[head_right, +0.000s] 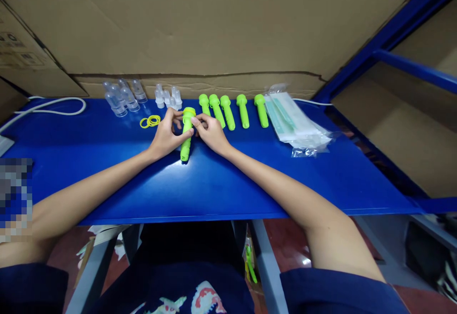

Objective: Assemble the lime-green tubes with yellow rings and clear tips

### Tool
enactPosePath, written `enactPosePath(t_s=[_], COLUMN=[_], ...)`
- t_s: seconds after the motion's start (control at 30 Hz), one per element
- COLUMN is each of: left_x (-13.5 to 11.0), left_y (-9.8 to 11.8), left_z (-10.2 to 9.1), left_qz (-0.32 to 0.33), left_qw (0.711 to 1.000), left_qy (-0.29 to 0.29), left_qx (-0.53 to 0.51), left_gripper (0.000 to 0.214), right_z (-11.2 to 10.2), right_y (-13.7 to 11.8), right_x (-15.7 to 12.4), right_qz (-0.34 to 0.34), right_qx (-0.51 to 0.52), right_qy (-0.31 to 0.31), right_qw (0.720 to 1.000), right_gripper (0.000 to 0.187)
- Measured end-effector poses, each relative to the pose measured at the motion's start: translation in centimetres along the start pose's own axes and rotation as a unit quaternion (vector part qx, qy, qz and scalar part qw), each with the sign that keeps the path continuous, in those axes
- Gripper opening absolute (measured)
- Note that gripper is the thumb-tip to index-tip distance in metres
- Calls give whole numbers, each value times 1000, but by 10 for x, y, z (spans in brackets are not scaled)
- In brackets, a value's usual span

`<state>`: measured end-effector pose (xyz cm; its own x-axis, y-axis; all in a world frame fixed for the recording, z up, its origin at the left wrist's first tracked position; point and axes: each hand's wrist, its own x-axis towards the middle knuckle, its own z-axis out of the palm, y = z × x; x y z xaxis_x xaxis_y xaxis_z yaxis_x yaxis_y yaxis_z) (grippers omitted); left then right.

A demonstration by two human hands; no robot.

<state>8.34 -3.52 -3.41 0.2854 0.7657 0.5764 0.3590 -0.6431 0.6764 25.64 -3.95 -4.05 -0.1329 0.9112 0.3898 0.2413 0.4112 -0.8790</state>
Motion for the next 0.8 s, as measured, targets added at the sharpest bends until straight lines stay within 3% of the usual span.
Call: enactPosePath(t_s=[0.37, 0.57, 0.8], left_x=[0, 1, 1], left_y=[-2, 0, -2], left_z=[2, 0, 2], left_qz=[-6, 0, 5], left_qw=[1000, 1000, 999], left_qy=[-19, -20, -14], left_qx=[-9, -10, -38], left_gripper=[57, 57, 53], right_z=[1, 2, 0], right_y=[3, 3, 6], right_x=[0, -2, 0], right_qz=[1, -44, -58], right_qx=[-7, -33, 13], right_qy=[-3, 63, 23], right_qw=[1000, 996, 998], right_gripper=[59, 58, 48])
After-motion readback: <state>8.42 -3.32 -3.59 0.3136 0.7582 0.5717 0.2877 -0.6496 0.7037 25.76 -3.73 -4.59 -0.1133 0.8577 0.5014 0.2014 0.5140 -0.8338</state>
